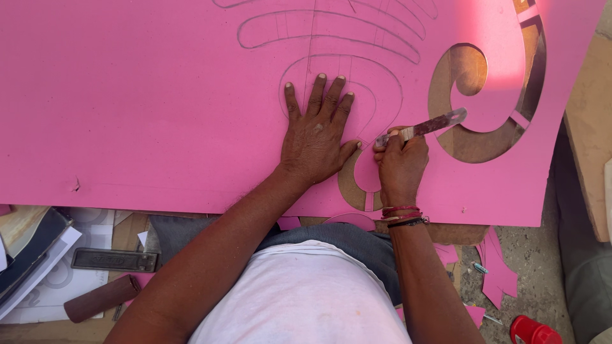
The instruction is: The person uses a small blade tool to cut intricate decorative shapes out of a pink foam sheet.
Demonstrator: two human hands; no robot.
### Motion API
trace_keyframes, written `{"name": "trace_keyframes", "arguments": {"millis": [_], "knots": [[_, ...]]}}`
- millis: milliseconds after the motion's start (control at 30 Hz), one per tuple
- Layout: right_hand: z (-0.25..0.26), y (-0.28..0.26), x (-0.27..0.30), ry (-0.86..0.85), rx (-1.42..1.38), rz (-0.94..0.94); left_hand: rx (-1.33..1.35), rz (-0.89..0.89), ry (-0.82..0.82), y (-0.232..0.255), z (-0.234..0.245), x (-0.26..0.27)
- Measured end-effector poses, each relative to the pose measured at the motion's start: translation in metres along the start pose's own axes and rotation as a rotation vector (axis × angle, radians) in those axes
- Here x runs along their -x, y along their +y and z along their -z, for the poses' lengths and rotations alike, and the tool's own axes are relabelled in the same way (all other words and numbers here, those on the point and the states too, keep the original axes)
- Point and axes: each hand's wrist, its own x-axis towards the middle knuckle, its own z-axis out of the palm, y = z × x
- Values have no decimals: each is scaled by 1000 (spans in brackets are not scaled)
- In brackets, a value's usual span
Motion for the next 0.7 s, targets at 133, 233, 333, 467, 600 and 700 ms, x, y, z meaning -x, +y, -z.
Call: {"name": "trace_keyframes", "arguments": {"millis": [133, 233, 333, 467, 600, 700], "knots": [[-1, 1, 7, -14, -32, 2, -4, -1, -1, 0, 0, 0], [-2, 4, 8, -40, -65, 24, 1, -6, 3, 0, 0, -1], [0, 8, 12, -52, -57, 46, -3, -9, 7, 1, 0, 2], [1, 7, 8, -67, -4, 55, 3, -4, -2, 2, 4, -2], [6, 12, 11, -85, 66, 50, -3, 9, -49, 2, 9, -1], [9, 23, 17, -39, -321, 39, -11, -11, -1, 1, 9, 1]]}}
